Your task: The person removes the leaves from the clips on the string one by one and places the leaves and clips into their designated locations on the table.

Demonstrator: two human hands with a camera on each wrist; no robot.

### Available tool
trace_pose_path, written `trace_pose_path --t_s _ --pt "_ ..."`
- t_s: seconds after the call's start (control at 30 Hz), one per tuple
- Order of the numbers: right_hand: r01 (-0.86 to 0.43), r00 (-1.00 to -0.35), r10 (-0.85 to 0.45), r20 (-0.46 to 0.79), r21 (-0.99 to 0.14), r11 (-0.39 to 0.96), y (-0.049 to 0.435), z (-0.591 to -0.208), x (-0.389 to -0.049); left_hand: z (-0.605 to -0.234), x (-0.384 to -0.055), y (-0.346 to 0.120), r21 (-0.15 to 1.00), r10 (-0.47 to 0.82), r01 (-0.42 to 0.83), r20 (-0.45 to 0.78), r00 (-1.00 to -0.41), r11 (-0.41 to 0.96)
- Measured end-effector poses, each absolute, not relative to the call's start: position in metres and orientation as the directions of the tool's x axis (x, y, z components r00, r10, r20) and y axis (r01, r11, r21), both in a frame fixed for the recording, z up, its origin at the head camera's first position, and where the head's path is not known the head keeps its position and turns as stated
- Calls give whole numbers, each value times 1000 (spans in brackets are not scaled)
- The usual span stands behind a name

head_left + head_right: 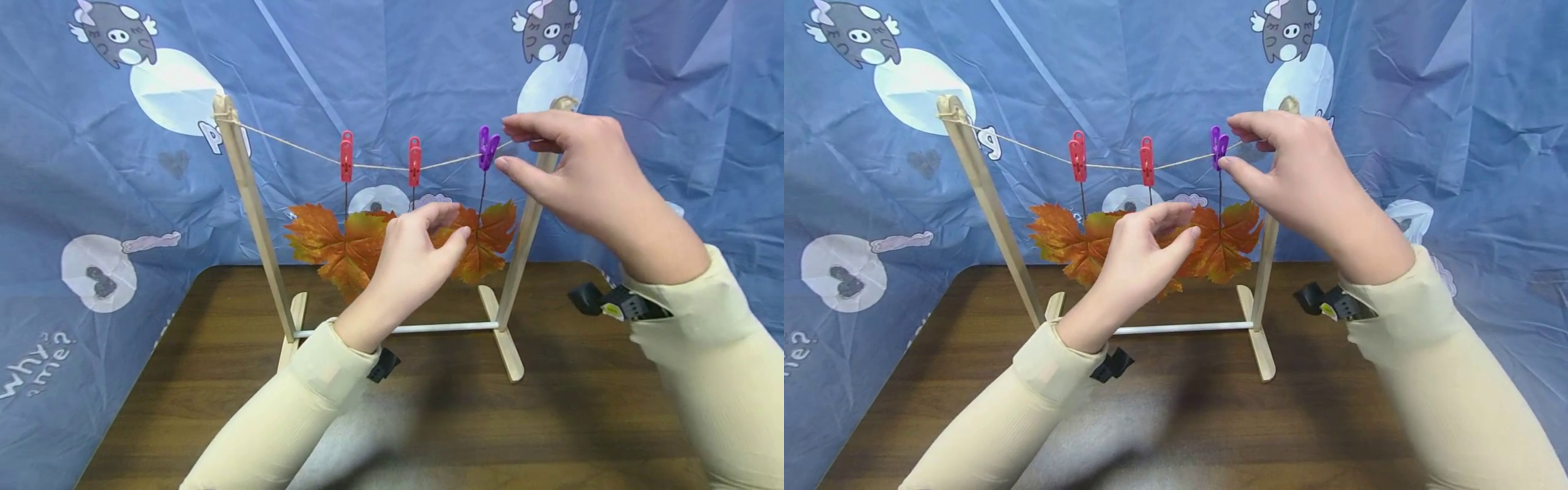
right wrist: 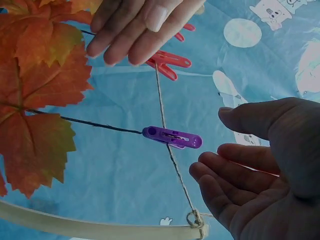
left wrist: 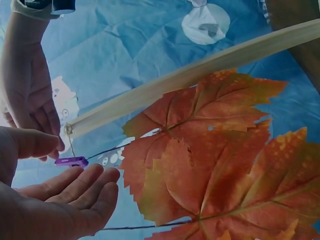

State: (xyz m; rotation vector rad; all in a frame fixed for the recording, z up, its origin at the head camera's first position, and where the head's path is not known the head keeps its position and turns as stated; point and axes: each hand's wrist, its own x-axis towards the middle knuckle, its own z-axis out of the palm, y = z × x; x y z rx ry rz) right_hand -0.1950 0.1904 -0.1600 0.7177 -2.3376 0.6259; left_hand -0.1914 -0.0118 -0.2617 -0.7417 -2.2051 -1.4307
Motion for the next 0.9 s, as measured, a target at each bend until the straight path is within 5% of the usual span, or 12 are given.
trace_pose_path --t_s 0.33,0.9 --pt "-650 -632 -486 604 -71 757 183 -140 -207 -249 -208 2 691 200 586 560 -804 423" --pt "-547 -828 -518 215 -103 831 178 -107 -233 -241 -238 18 668 212 544 515 -830 508"
